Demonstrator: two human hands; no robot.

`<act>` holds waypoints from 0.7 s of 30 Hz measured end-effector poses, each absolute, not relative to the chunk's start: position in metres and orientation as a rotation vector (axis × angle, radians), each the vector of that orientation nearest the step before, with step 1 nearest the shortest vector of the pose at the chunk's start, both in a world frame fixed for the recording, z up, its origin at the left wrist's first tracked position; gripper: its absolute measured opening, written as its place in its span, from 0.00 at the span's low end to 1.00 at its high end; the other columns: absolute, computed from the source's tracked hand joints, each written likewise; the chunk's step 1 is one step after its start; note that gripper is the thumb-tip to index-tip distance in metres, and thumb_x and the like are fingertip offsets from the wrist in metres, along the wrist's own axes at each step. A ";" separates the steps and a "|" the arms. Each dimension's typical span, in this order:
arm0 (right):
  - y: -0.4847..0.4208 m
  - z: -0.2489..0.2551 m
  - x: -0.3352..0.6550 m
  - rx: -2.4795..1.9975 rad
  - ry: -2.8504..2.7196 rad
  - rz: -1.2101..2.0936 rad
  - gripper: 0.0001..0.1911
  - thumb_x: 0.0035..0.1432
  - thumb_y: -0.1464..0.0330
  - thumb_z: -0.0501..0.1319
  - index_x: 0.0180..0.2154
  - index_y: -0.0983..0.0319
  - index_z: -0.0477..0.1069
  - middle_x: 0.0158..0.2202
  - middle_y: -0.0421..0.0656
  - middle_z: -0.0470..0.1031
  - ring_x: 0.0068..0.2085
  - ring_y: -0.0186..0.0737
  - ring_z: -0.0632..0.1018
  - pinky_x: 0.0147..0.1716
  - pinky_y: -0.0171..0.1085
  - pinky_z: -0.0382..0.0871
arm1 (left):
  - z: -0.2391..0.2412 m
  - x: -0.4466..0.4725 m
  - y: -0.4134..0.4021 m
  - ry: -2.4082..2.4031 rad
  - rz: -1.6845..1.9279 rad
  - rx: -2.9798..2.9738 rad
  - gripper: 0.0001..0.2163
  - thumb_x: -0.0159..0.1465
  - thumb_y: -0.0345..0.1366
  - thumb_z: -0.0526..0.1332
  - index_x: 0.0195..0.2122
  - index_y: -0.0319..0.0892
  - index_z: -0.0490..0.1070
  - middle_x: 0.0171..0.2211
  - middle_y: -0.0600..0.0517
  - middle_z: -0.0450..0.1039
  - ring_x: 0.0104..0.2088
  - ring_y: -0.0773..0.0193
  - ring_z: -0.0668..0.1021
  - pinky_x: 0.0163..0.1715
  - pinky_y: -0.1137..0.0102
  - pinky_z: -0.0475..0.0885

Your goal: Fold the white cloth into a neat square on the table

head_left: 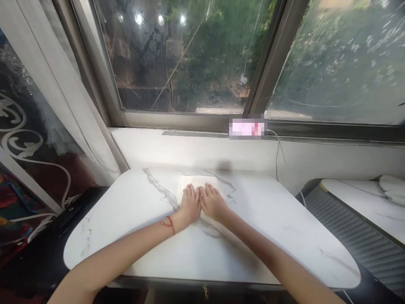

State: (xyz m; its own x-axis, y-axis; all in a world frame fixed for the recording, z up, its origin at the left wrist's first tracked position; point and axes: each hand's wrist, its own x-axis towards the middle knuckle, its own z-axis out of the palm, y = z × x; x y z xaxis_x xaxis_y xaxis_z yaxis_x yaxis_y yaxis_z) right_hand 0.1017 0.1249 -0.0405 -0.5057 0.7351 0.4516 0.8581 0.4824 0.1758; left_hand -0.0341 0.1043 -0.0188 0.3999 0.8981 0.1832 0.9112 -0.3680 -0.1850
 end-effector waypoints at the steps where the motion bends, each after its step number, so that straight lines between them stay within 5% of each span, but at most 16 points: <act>1: 0.140 -0.040 0.105 -1.349 -2.422 -0.539 0.25 0.69 0.68 0.51 0.61 0.74 0.69 0.61 0.66 0.71 0.61 0.58 0.72 0.58 0.52 0.68 | -0.018 -0.029 0.117 -1.627 -0.061 -2.393 0.28 0.69 0.32 0.51 0.70 0.25 0.57 0.67 0.24 0.59 0.68 0.34 0.63 0.61 0.46 0.61; 7: 0.194 -0.048 0.126 -1.393 -2.401 -0.451 0.26 0.70 0.70 0.49 0.64 0.73 0.65 0.65 0.65 0.66 0.66 0.57 0.67 0.61 0.51 0.63 | -0.007 -0.011 0.167 -1.639 0.056 -2.401 0.29 0.71 0.34 0.48 0.70 0.22 0.52 0.68 0.22 0.55 0.69 0.35 0.61 0.62 0.49 0.56; 21: 0.216 -0.044 0.136 -1.501 -2.316 -0.293 0.26 0.72 0.68 0.48 0.68 0.67 0.62 0.70 0.55 0.61 0.70 0.49 0.60 0.67 0.45 0.52 | -0.027 -0.025 0.209 -1.533 -0.297 -2.464 0.27 0.73 0.38 0.46 0.70 0.29 0.56 0.69 0.25 0.55 0.70 0.37 0.60 0.64 0.49 0.54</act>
State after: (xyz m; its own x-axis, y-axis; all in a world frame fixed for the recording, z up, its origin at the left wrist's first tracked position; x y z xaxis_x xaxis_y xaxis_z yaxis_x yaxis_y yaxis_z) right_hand 0.1356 0.2161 -0.0436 -0.3681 0.8350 0.4090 0.9106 0.4126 -0.0229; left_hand -0.0248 0.2088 -0.0274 0.4340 0.8540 0.2868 0.8993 -0.4295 -0.0819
